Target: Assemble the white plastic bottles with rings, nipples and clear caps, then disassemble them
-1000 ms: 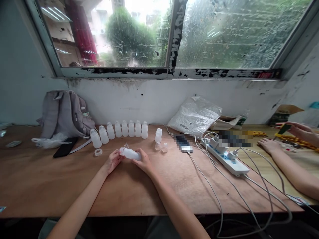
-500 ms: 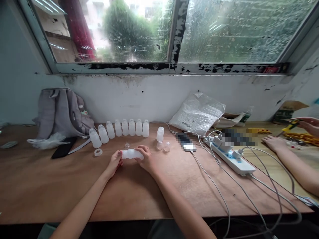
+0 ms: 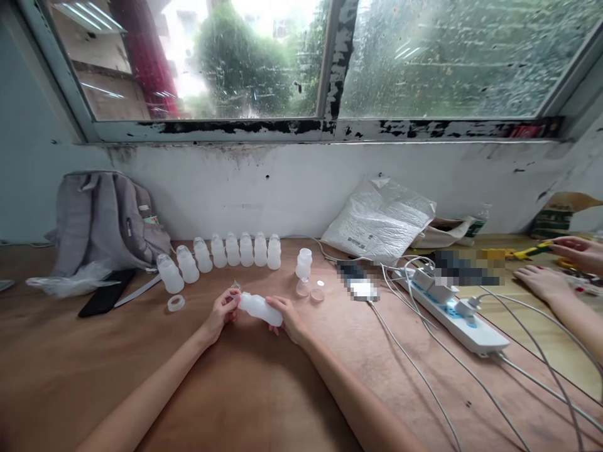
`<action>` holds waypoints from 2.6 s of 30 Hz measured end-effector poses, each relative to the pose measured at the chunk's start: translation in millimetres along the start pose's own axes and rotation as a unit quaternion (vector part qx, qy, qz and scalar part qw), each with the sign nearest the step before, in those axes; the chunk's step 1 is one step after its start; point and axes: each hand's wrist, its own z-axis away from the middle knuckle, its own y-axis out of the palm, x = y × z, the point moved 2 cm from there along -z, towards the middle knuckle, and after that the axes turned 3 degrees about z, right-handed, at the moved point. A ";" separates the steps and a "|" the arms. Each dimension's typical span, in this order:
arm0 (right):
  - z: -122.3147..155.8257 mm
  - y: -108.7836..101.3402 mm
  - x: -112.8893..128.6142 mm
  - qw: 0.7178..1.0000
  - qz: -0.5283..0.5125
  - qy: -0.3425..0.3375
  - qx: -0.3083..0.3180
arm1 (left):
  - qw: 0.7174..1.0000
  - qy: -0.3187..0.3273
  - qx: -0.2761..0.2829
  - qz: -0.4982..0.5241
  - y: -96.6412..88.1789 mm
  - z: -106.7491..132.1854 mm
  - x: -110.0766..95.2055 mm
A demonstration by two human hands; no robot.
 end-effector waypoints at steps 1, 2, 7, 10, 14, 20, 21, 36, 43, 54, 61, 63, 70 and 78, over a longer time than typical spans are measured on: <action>-1.4 -3.6 -1.3 1.000 -0.020 0.004 -0.008 | 1.000 -0.006 0.012 0.006 1.0 -3.1 -0.7; -2.2 -6.4 -2.1 0.999 -0.031 0.004 -0.016 | 1.000 -0.010 0.024 0.014 1.7 -5.5 -0.9; -1.6 -5.9 -0.6 0.999 -0.012 -0.008 -0.032 | 0.996 -0.033 0.023 0.076 1.0 -8.1 4.5; -1.1 -1.2 1.6 0.999 0.013 0.007 -0.032 | 0.996 -0.031 -0.046 0.066 -3.6 -4.4 3.7; -2.1 0.1 3.4 0.999 0.033 0.025 -0.028 | 0.996 -0.016 -0.034 0.080 -6.2 0.9 -2.4; -2.7 -2.4 3.6 0.999 0.042 0.028 -0.017 | 0.998 -0.050 -0.027 0.017 -5.7 4.4 4.1; -2.4 -2.5 3.9 0.999 0.042 0.027 -0.018 | 0.999 -0.050 -0.015 0.014 -5.1 4.6 4.2; 9.4 2.8 8.9 0.946 0.283 -0.137 -0.080 | 0.996 -0.086 -0.006 -0.006 -0.2 7.4 10.4; 15.9 10.5 3.4 0.869 0.394 -0.282 -0.095 | 0.996 -0.071 -0.022 -0.038 3.1 10.8 3.1; 18.3 11.7 11.1 0.888 0.418 -0.178 -0.066 | 0.997 -0.043 -0.019 -0.054 4.5 16.2 -3.5; 16.9 8.2 15.9 0.986 0.161 0.047 -0.001 | 0.997 -0.025 0.033 -0.065 3.9 16.6 -2.4; 16.7 8.6 11.2 0.988 0.112 0.109 0.000 | 0.997 -0.016 0.035 -0.062 3.7 16.1 -1.5; 21.2 12.4 7.3 0.979 -0.024 0.204 0.008 | 0.998 0.010 0.025 -0.062 4.5 18.4 0.3; 18.6 13.7 1.0 0.985 -0.072 0.153 0.046 | 0.997 0.000 0.013 -0.080 5.1 16.1 -4.2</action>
